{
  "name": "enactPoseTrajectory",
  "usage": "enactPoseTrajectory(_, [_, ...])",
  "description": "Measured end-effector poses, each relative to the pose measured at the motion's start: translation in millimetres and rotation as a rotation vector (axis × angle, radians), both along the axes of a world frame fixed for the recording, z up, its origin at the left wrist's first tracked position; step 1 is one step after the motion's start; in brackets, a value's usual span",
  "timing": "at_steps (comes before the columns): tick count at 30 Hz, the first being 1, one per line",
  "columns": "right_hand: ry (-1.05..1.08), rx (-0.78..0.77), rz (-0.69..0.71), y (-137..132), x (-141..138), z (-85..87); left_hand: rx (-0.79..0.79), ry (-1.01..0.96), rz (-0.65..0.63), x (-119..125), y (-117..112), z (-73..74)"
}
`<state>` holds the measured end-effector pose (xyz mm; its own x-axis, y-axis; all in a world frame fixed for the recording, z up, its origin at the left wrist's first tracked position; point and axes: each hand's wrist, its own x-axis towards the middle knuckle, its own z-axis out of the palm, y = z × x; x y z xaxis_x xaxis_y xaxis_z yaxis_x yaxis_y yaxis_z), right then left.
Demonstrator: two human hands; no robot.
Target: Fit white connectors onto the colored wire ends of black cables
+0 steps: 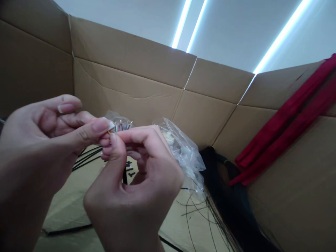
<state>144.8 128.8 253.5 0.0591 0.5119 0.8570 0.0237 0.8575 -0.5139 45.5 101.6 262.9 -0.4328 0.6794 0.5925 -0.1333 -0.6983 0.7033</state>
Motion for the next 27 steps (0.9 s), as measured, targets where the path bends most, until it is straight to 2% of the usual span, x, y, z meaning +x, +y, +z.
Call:
enactPoseTrajectory(6, [-0.004, 0.023, -0.036, 0, -1, -0.6, -0.020, -0.005, -0.002, 3, 1, 1.1])
enactPoseTrajectory(10, [-0.002, 0.007, 0.009, 1, -1, 1.5, -0.024, -0.030, -0.035, 1, 2, 2.4])
enactPoseTrajectory(19, [-0.006, -0.145, 0.270, 1, 13, 9.6, -0.005, -0.107, -0.052, -8, 13, 12.5])
enactPoseTrajectory(23, [-0.002, -0.215, 0.413, 3, 16, 12.1, 0.041, -0.098, -0.043, -12, 12, 8.4])
enactPoseTrajectory(27, [0.010, -0.203, 0.467, 6, 14, 11.5, 0.073, 0.006, -0.048, -18, 10, 3.5])
